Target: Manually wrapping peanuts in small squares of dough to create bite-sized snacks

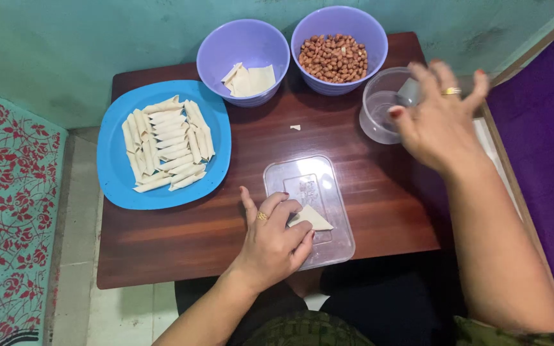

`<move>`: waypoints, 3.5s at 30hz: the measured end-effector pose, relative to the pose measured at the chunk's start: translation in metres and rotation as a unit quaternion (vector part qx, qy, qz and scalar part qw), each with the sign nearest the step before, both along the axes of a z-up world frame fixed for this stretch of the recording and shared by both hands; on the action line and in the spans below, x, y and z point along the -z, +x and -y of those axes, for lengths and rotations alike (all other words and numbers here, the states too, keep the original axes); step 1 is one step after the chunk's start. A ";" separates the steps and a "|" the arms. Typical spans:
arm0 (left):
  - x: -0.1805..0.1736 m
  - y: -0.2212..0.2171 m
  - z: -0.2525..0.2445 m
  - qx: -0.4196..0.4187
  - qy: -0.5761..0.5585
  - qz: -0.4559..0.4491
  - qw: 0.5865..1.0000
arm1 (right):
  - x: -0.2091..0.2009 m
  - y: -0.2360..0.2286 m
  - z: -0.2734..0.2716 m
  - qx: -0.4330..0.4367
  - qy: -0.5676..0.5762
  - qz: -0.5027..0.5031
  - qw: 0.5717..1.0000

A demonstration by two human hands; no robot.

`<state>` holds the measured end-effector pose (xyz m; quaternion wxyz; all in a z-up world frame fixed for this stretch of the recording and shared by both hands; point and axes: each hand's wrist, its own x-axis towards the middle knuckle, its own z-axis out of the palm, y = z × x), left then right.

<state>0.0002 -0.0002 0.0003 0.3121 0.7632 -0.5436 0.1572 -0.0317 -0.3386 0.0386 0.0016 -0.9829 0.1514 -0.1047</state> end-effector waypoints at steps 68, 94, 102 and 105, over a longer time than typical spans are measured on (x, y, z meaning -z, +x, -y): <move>-0.022 -0.003 -0.022 0.154 0.146 0.041 0.976 | 0.093 -0.155 -0.224 0.232 0.868 0.054 0.437; -0.168 0.028 -0.030 0.127 -0.019 -0.040 0.991 | 0.042 -0.107 -0.143 0.140 0.971 0.165 0.102; -0.150 0.041 -0.029 0.089 -0.017 -0.066 0.994 | 0.037 -0.100 -0.162 -0.014 0.964 0.214 -0.155; -0.150 0.041 -0.027 0.079 -0.014 -0.067 0.994 | 0.045 -0.092 -0.159 0.026 0.965 0.207 -0.162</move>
